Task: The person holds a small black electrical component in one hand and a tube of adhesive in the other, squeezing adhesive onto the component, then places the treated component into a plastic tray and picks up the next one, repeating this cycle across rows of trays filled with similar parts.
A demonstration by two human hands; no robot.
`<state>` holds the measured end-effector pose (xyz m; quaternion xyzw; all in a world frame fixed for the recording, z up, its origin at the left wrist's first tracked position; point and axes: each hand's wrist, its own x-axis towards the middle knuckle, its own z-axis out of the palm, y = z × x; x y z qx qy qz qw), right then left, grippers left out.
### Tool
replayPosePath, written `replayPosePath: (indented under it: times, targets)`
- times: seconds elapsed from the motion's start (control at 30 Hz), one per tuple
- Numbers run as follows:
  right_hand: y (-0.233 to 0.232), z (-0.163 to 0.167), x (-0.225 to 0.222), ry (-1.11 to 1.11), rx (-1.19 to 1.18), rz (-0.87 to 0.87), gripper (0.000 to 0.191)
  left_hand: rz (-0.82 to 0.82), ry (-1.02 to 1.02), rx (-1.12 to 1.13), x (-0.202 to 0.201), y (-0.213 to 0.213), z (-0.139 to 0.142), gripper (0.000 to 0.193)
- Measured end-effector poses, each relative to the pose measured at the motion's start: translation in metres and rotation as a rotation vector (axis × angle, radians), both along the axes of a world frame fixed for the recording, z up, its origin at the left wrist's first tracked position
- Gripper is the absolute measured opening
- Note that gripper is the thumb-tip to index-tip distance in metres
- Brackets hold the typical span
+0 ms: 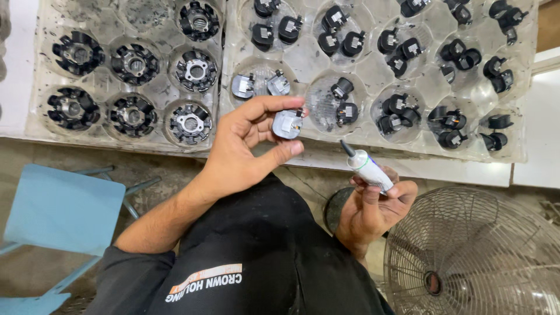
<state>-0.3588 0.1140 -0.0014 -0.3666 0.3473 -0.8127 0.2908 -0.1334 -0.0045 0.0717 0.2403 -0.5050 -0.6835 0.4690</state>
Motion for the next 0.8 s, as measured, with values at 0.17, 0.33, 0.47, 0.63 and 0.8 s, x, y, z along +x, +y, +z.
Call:
replayPosePath:
  times: [0.17, 0.33, 0.47, 0.63, 0.8]
  targets:
    - [-0.008, -0.001, 0.039, 0.245, -0.054, -0.25, 0.031, -0.015, -0.003, -0.02, 0.03, -0.001, -0.008, 0.048]
    - [-0.013, -0.003, 0.076, 0.499, -0.111, -0.45, 0.037, 0.022, -0.046, -0.077, 0.058, -0.002, -0.008, 0.04]
    - [-0.018, -0.004, 0.097, 0.508, -0.172, -0.488, 0.037, 0.028, -0.12, 0.038, 0.076, -0.005, -0.009, 0.047]
    - [-0.021, -0.005, 0.112, 0.601, -0.163, -0.472, 0.041, 0.065, -0.086, -0.092, 0.091, -0.012, -0.012, 0.046]
    - [-0.022, -0.011, 0.13, 0.617, -0.145, -0.512, 0.04, 0.048, -0.082, -0.095, 0.108, -0.018, -0.015, 0.049]
